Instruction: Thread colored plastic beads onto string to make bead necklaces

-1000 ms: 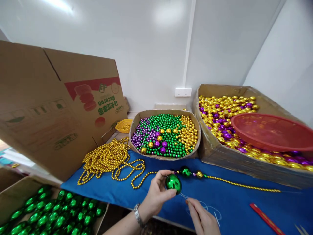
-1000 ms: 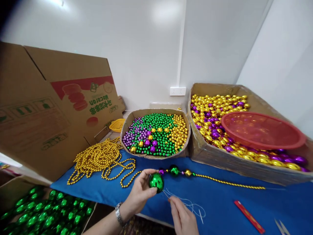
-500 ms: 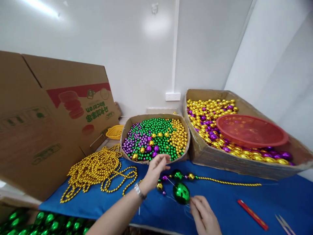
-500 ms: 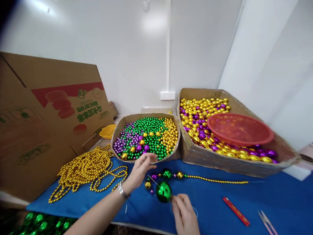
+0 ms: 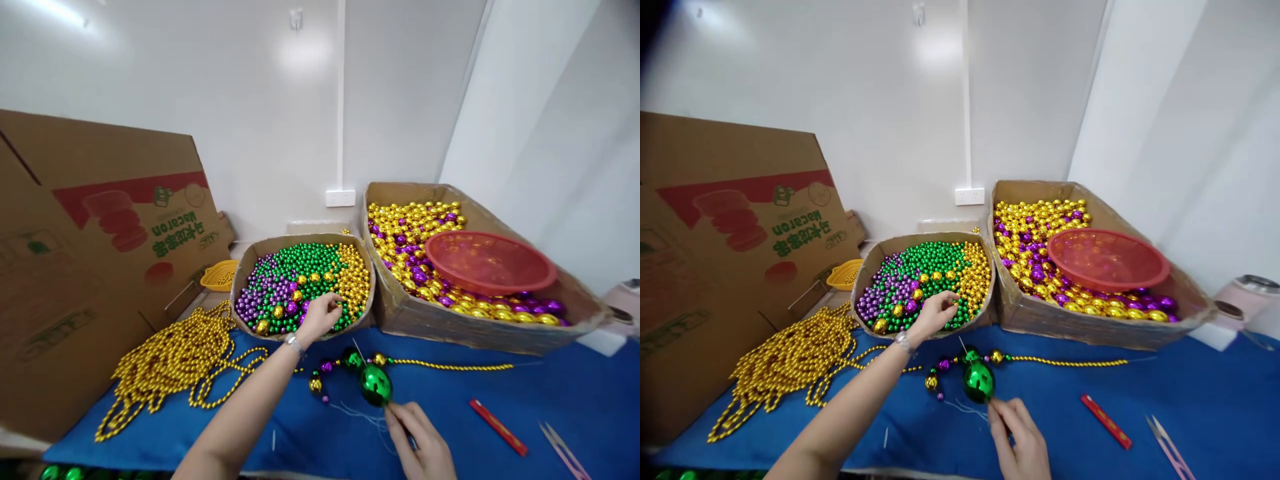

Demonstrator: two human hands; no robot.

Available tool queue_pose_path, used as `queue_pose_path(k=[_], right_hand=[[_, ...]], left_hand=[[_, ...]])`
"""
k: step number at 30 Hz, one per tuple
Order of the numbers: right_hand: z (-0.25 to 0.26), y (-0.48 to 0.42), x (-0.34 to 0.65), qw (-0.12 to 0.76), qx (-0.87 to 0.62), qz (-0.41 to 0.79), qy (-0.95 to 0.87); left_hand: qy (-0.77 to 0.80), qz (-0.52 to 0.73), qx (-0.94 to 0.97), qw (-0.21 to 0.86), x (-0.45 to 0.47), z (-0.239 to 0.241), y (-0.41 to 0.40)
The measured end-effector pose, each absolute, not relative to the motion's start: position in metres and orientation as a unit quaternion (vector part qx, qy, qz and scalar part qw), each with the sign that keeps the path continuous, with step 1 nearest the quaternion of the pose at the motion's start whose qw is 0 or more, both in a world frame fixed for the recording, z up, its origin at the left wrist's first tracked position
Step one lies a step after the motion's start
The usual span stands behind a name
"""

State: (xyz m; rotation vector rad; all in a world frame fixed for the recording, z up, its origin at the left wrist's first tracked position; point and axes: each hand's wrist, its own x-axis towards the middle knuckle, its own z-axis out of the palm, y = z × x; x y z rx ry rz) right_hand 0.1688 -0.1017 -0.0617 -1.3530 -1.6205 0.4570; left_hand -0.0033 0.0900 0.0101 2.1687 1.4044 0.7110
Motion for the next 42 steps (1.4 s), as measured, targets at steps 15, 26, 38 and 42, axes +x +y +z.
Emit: queue_pose_path(k=[15,26,38,42], right_hand=[[-0.062,-0.103,0.156,0.455,-0.518,0.140,-0.711],[-0.062,-0.102,0.156,0.440,-0.525,0.127,-0.717],[-0.116,-0.085,0.185,0.377,-0.556,0.073,-0.737],[-0.071,-0.072,0.174,0.390,-0.551,0.062,-0.735]], left_hand=[[0.337,0.526,0.348,0.699,-0.027,0.008,0.005],[0.354,0.535,0.435,0.632,-0.026,0.002,-0.007],[0.406,0.480,0.509,0.588,-0.012,-0.028,-0.020],[0.357,0.488,0.567,0.560,-0.014,0.020,-0.020]])
